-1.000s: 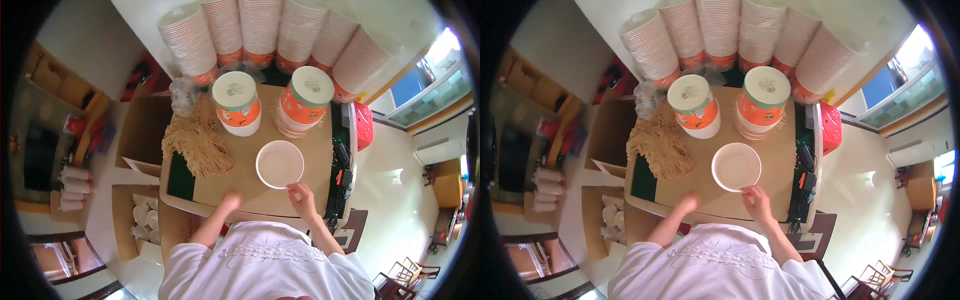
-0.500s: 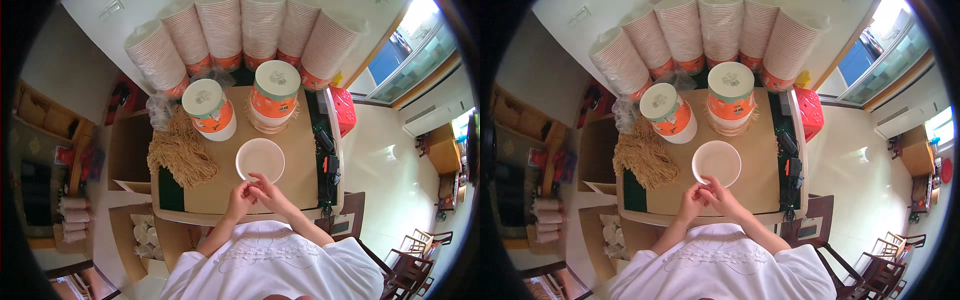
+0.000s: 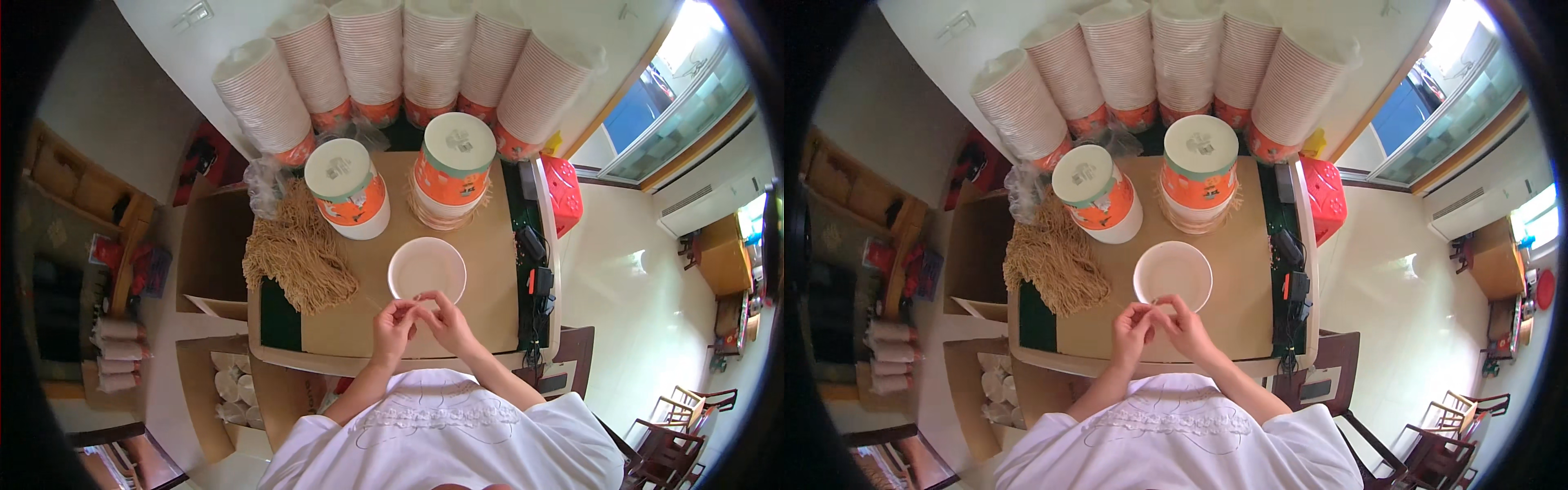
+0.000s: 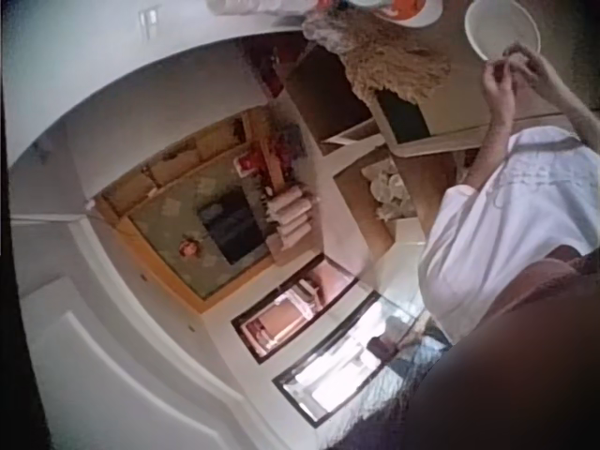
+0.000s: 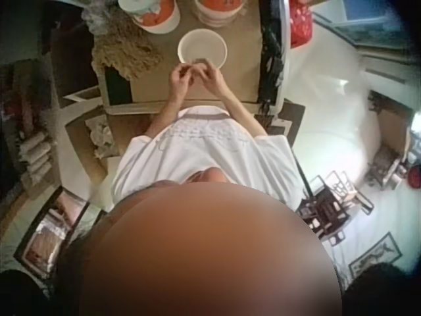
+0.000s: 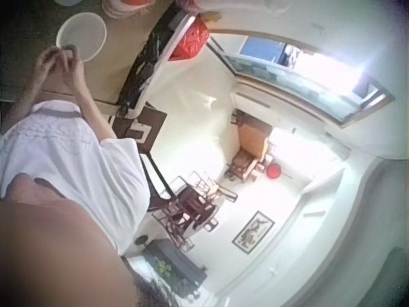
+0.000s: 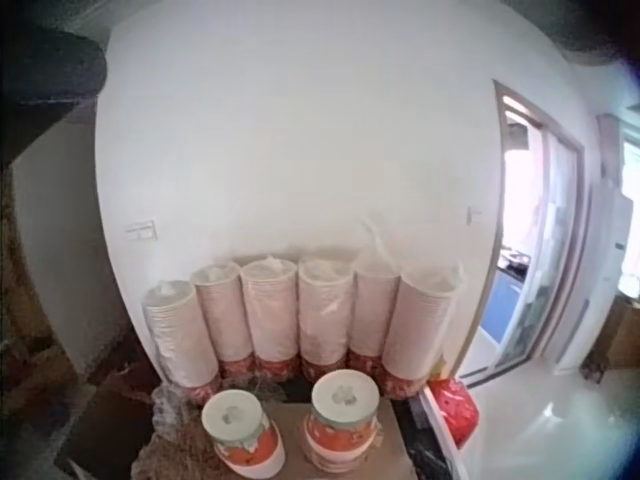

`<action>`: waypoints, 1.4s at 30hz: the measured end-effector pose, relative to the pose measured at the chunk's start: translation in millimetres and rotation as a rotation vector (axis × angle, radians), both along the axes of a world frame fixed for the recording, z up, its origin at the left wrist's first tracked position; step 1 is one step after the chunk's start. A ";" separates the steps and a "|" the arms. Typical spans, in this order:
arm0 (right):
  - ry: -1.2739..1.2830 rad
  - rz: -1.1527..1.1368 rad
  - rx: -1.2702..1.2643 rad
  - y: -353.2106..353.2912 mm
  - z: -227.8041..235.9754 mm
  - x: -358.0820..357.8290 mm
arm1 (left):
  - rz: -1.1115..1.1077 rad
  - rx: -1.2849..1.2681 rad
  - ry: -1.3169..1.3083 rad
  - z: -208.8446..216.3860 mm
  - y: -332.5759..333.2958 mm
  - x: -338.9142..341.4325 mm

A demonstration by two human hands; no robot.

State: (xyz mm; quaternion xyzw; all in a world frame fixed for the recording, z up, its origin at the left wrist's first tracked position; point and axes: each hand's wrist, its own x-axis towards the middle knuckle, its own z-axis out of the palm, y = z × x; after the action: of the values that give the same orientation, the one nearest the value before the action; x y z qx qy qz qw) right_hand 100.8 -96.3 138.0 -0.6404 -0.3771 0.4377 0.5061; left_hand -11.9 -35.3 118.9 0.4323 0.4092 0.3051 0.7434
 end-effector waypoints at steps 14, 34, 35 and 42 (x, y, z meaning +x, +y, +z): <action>-0.139 -0.048 0.170 -15.0 -2.4 7.8 | -0.077 0.066 0.022 5.9 -4.6 -1.6; -0.167 -0.126 0.010 -6.3 8.2 7.1 | 0.002 0.071 -0.037 5.7 2.9 -4.6; -0.040 -0.125 0.020 -5.7 8.2 8.1 | 0.007 0.023 -0.077 3.7 4.0 -5.3; 0.497 0.003 -0.110 -5.6 13.5 15.4 | -0.094 0.098 -0.157 13.8 4.5 -5.3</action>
State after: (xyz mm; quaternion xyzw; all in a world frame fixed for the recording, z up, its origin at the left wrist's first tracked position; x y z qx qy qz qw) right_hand 116.2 -101.9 151.5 -0.5392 -0.2176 0.6023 0.5469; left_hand -17.2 -30.8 132.7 0.4617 0.3134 0.3224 0.7646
